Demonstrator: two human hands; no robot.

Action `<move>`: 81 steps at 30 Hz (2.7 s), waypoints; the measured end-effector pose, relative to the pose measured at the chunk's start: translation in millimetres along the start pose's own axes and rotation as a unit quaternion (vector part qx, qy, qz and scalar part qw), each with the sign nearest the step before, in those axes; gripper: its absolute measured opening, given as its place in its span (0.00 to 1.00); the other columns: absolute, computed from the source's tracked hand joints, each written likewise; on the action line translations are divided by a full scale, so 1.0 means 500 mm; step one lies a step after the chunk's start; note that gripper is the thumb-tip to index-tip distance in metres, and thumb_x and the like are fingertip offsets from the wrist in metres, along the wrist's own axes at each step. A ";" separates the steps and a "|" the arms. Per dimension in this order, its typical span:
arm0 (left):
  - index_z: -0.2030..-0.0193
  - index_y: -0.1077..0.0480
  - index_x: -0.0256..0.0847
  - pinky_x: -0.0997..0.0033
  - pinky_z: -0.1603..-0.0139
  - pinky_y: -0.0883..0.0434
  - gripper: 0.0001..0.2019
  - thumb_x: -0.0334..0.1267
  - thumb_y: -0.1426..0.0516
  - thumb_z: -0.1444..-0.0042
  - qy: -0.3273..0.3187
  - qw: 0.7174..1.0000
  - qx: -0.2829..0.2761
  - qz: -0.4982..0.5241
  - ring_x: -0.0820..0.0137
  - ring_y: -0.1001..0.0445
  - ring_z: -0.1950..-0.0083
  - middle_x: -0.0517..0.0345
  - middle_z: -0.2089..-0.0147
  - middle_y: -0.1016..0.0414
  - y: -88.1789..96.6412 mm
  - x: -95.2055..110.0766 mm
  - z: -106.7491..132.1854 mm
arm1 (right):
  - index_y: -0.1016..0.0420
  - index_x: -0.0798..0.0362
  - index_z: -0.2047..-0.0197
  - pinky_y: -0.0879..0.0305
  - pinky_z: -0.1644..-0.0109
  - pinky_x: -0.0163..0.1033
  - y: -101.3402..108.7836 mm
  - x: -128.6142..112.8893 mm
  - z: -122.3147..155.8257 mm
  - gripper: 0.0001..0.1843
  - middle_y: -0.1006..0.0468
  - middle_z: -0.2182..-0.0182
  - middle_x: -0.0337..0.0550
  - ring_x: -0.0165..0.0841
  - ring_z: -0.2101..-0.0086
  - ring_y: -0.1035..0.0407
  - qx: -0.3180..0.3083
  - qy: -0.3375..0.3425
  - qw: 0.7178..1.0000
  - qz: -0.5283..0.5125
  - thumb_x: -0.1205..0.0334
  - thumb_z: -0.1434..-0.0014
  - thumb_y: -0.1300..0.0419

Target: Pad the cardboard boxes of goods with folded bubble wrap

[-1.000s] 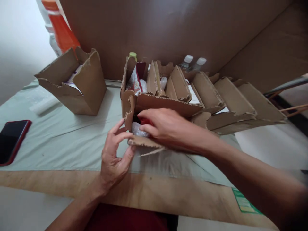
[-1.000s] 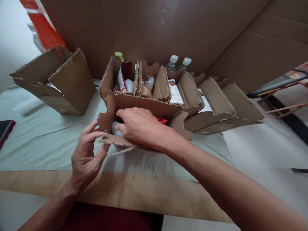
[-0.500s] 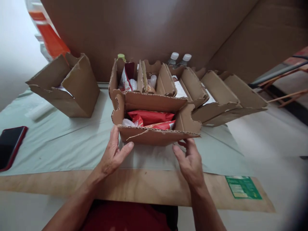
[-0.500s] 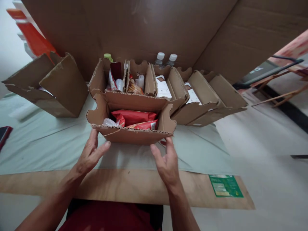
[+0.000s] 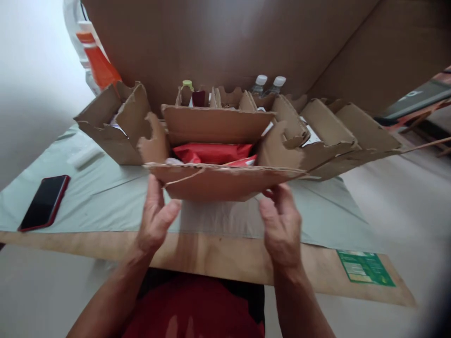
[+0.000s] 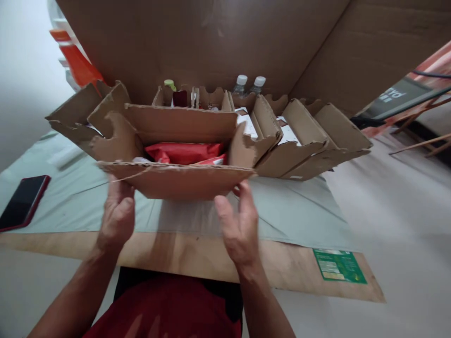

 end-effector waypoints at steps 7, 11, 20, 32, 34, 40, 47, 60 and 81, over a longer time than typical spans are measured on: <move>0.28 0.38 0.52 0.47 0.20 0.47 0.35 0.57 0.38 0.39 0.038 0.999 -0.002 0.036 0.51 0.44 0.22 0.53 0.27 0.34 -0.017 0.003 0.034 | 0.30 0.46 0.35 0.39 0.37 0.52 -0.011 0.005 0.068 0.24 0.26 0.45 0.46 0.41 0.46 0.32 0.118 -0.011 0.993 -0.013 0.47 0.29 0.46; 0.28 0.38 0.52 0.50 0.19 0.51 0.34 0.58 0.40 0.38 -0.025 0.996 0.072 0.042 0.53 0.49 0.20 0.56 0.26 0.36 0.004 0.026 0.016 | 0.30 0.47 0.36 0.36 0.40 0.52 -0.053 -0.004 0.050 0.25 0.25 0.44 0.47 0.42 0.47 0.31 0.038 -0.010 0.998 -0.038 0.46 0.30 0.45; 0.23 0.47 0.57 0.48 0.18 0.54 0.36 0.54 0.40 0.35 0.048 0.997 -0.010 0.056 0.54 0.55 0.18 0.58 0.22 0.43 -0.044 -0.011 0.070 | 0.27 0.47 0.43 0.39 0.37 0.51 -0.015 0.017 0.067 0.18 0.25 0.51 0.44 0.40 0.49 0.31 0.192 -0.030 0.980 -0.052 0.50 0.30 0.46; 0.27 0.41 0.53 0.50 0.18 0.60 0.32 0.47 0.41 0.37 0.009 0.970 0.235 -0.064 0.54 0.51 0.19 0.59 0.24 0.40 0.092 0.011 0.174 | 0.41 0.45 0.27 0.39 0.32 0.64 -0.274 0.063 -0.001 0.38 0.30 0.33 0.52 0.50 0.35 0.36 -0.181 -0.013 0.980 -0.084 0.35 0.33 0.47; 0.24 0.46 0.55 0.48 0.17 0.63 0.35 0.45 0.41 0.37 0.027 0.970 0.222 -0.091 0.54 0.55 0.18 0.61 0.21 0.45 0.088 0.008 0.216 | 0.44 0.47 0.26 0.41 0.30 0.64 -0.309 0.065 -0.034 0.42 0.33 0.31 0.54 0.50 0.33 0.37 -0.213 0.001 0.972 -0.094 0.33 0.34 0.47; 0.21 0.55 0.60 0.36 0.19 0.53 0.41 0.45 0.41 0.38 0.033 0.979 0.143 -0.141 0.45 0.59 0.18 0.62 0.18 0.57 0.090 -0.012 0.310 | 0.49 0.52 0.23 0.52 0.23 0.61 -0.383 0.043 -0.064 0.41 0.43 0.26 0.57 0.45 0.27 0.48 -0.144 0.038 0.988 -0.042 0.35 0.29 0.57; 0.19 0.62 0.55 0.38 0.20 0.50 0.47 0.46 0.40 0.40 0.081 0.979 0.114 -0.148 0.44 0.58 0.18 0.56 0.17 0.58 0.093 -0.040 0.339 | 0.47 0.43 0.24 0.51 0.24 0.60 -0.418 0.004 -0.051 0.34 0.42 0.26 0.50 0.43 0.27 0.48 -0.140 0.098 0.984 -0.050 0.39 0.27 0.59; 0.20 0.61 0.57 0.36 0.20 0.58 0.42 0.41 0.42 0.33 0.127 0.959 0.088 -0.239 0.45 0.65 0.17 0.52 0.16 0.70 0.065 -0.027 0.228 | 0.29 0.54 0.37 0.43 0.29 0.57 -0.428 0.156 -0.034 0.33 0.27 0.37 0.58 0.43 0.36 0.34 -0.109 -0.048 0.991 -0.062 0.40 0.28 0.58; 0.26 0.43 0.43 0.36 0.26 0.42 0.37 0.55 0.41 0.36 0.137 0.972 -0.009 -0.191 0.45 0.56 0.18 0.37 0.18 0.60 0.064 -0.148 -0.070 | 0.25 0.51 0.44 0.34 0.36 0.54 -0.441 0.188 -0.034 0.26 0.23 0.42 0.54 0.42 0.41 0.29 -0.071 -0.066 0.991 -0.096 0.44 0.29 0.54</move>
Point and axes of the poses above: each hand's wrist, its own z-axis away from the middle knuckle, its own y-axis out of the back of the hand, x = y × z, the point moved 1 cm from there along -z, towards the middle knuckle
